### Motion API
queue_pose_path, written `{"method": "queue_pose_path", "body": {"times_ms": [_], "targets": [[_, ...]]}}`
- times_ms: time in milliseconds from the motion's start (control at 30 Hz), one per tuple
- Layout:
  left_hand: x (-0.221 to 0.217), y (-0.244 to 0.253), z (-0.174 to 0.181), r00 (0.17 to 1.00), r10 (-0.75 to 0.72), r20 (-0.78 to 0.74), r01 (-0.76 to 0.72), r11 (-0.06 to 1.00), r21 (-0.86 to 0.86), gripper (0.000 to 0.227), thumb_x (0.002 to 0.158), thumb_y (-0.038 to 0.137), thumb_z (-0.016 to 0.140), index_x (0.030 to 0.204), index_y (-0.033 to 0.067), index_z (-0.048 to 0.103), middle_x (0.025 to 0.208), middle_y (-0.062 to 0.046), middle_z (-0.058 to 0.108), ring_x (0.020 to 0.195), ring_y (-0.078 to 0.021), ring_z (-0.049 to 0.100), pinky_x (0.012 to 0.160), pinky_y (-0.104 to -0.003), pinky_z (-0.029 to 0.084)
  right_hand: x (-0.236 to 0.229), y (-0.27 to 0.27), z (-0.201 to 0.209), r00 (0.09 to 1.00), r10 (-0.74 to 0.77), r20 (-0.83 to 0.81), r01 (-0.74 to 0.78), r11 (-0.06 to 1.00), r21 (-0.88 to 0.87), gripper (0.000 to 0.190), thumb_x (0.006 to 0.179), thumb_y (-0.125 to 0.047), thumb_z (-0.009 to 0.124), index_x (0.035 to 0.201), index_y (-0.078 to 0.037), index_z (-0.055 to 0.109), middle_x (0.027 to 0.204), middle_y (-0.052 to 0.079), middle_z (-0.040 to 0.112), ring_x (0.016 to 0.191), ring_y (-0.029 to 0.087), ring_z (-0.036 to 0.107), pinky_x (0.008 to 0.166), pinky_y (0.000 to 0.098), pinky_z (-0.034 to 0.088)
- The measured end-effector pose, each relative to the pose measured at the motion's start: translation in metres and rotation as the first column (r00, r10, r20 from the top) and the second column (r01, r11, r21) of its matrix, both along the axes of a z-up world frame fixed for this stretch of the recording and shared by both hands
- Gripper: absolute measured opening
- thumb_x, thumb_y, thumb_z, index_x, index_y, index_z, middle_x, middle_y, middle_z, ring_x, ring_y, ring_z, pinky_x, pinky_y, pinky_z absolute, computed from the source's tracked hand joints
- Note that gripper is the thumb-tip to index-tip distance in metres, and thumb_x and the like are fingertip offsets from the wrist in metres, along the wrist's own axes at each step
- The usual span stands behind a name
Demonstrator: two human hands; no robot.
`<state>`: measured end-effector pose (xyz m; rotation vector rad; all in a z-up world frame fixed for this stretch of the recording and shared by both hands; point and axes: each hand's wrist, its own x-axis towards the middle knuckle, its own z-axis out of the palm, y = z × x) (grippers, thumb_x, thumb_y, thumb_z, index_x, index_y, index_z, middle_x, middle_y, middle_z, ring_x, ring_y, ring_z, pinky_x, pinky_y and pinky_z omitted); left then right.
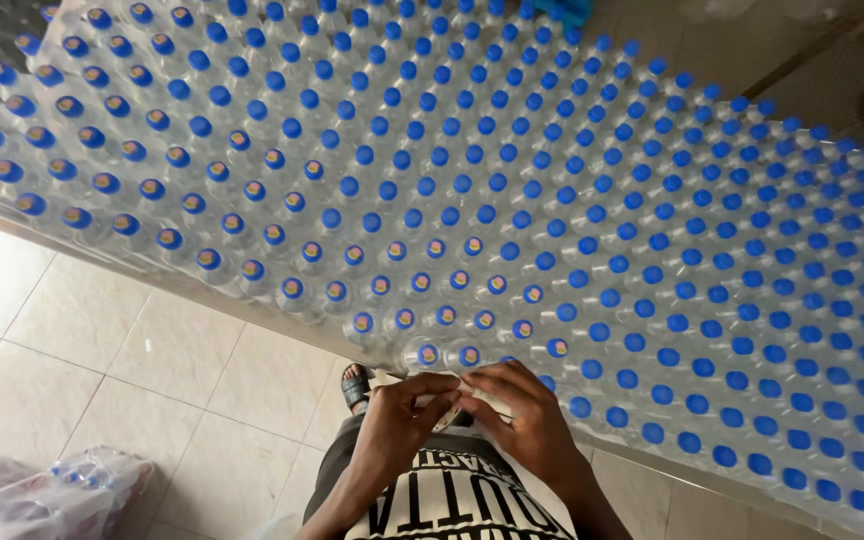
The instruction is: The person stands in front of a large array of plastic water bottles arranged on a table. They peel individual stickers from a roll and apply them to the blue caps of the bottles, working systematically across the rows.
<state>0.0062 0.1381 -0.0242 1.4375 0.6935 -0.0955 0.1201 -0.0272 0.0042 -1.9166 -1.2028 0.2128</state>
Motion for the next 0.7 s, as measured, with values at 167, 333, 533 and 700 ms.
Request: {"method": "queue_pose_path", "body": {"times_ms": [167, 333, 533, 700], "targets": [[-0.013, 0.059, 0.007, 0.998, -0.049, 0.047, 0.05, 0.999, -0.01, 0.019, 0.093, 0.024, 0.082, 0.108, 0.0136, 0.089, 0.099, 0.003, 0.091, 0.089, -0.0043, 0.081, 0.091, -0.026, 0.07, -0.02, 0.05, -0.002, 0.998, -0.057, -0.026, 0.054, 0.993, -0.104, 0.022, 0.107, -0.02, 0.066, 0.113, -0.004, 0.081, 0.112, 0.009, 0.082, 0.104, 0.025, 0.076, 0.098, 0.0405, 0.053], [-0.026, 0.099, 0.003, 0.998, -0.063, -0.031, 0.061, 0.997, -0.039, 0.021, 0.092, 0.025, 0.084, 0.109, 0.0141, 0.09, 0.103, 0.002, 0.092, 0.092, -0.0071, 0.085, 0.089, -0.024, 0.069, -0.033, 0.086, -0.009, 0.98, -0.074, -0.185, 0.045, 0.986, -0.158, 0.026, 0.107, -0.02, 0.064, 0.12, -0.005, 0.081, 0.116, 0.01, 0.081, 0.112, 0.025, 0.077, 0.098, 0.0389, 0.058], [-0.039, 0.125, 0.001, 0.998, -0.052, 0.02, 0.052, 0.999, -0.015, 0.02, 0.096, 0.022, 0.08, 0.112, 0.0146, 0.089, 0.098, -0.001, 0.093, 0.085, -0.007, 0.084, 0.069, -0.025, 0.062, -0.026, 0.122, -0.013, 0.668, -0.211, -0.714, 0.055, 0.97, -0.235, 0.021, 0.101, -0.019, 0.072, 0.102, -0.003, 0.085, 0.095, 0.005, 0.079, 0.097, 0.018, 0.074, 0.09, 0.0336, 0.053], [-0.041, 0.136, 0.005, 1.0, 0.023, 0.016, -0.023, 0.999, -0.04, 0.024, 0.096, 0.025, 0.078, 0.113, 0.0118, 0.089, 0.102, 0.001, 0.09, 0.091, -0.0045, 0.075, 0.077, -0.025, 0.055, -0.019, 0.136, -0.024, 0.658, -0.213, -0.723, 0.05, 0.969, -0.24, 0.025, 0.101, -0.022, 0.071, 0.107, -0.001, 0.084, 0.105, 0.008, 0.085, 0.107, 0.018, 0.078, 0.096, 0.0305, 0.059]]}}
